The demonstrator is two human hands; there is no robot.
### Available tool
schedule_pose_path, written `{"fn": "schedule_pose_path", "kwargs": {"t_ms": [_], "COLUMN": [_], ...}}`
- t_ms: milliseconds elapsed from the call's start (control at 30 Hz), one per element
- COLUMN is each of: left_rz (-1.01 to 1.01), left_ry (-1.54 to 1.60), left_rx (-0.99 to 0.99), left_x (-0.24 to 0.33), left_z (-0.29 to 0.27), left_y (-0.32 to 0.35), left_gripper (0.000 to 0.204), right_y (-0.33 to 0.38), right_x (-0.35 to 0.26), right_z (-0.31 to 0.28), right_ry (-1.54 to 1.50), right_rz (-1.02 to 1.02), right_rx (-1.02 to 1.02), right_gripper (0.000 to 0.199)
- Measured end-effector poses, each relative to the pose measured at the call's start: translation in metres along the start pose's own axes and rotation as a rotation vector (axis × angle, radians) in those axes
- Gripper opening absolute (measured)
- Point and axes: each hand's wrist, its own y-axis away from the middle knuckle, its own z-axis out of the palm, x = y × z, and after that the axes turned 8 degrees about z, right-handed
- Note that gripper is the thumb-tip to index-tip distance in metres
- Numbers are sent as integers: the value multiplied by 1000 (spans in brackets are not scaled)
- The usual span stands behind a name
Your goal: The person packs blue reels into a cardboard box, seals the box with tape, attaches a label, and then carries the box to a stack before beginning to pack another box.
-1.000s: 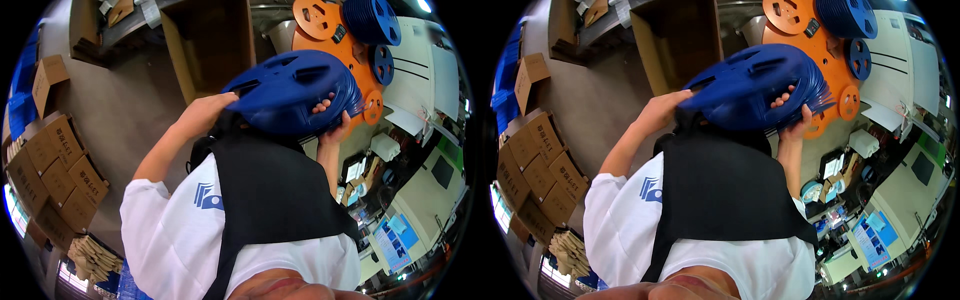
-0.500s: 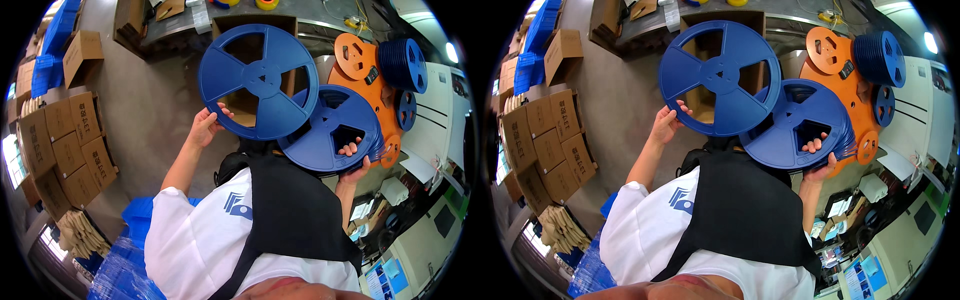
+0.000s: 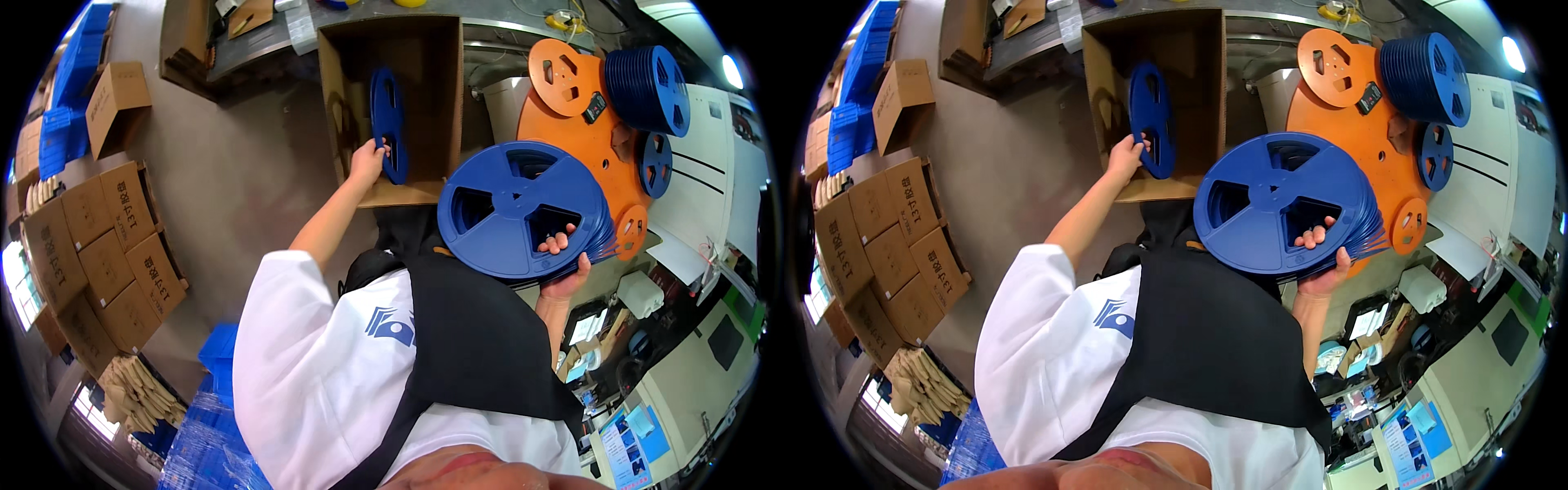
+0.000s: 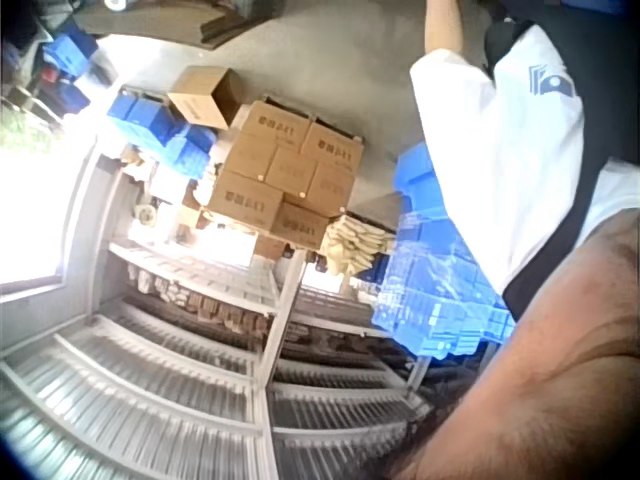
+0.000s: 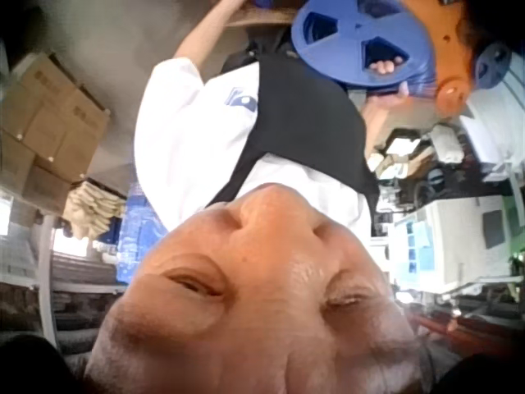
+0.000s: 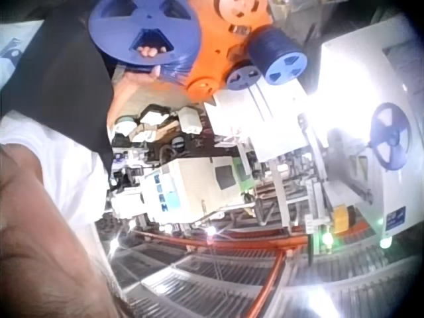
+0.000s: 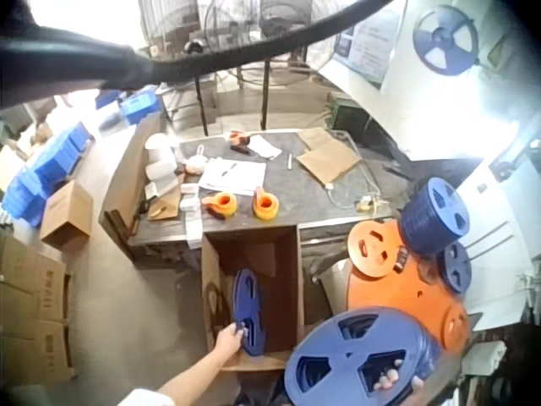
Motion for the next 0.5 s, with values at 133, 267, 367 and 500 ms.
{"fn": "schedule_pose_path", "kwargs": {"t_ms": [133, 267, 367, 500], "left_rz": [100, 23, 354, 971], "left_ry": [-524, -445, -504, -461], "left_rx": [-83, -217, -324, -457], "left_x": [-29, -27, -4, 77], "left_z": [66, 99, 88, 44], "left_y": [-47, -55, -32, 23], "left_gripper": [35, 77, 71, 76], "right_y": [9, 9, 6, 10], "right_x": [0, 1, 0, -4], "right_z": [-2, 2, -6, -12], "right_ry": [5, -27, -149, -310], "right_rz": [-9, -24, -46, -88], "right_rx": [62, 39, -80, -256], "right_gripper": [60, 60, 57, 53]}}
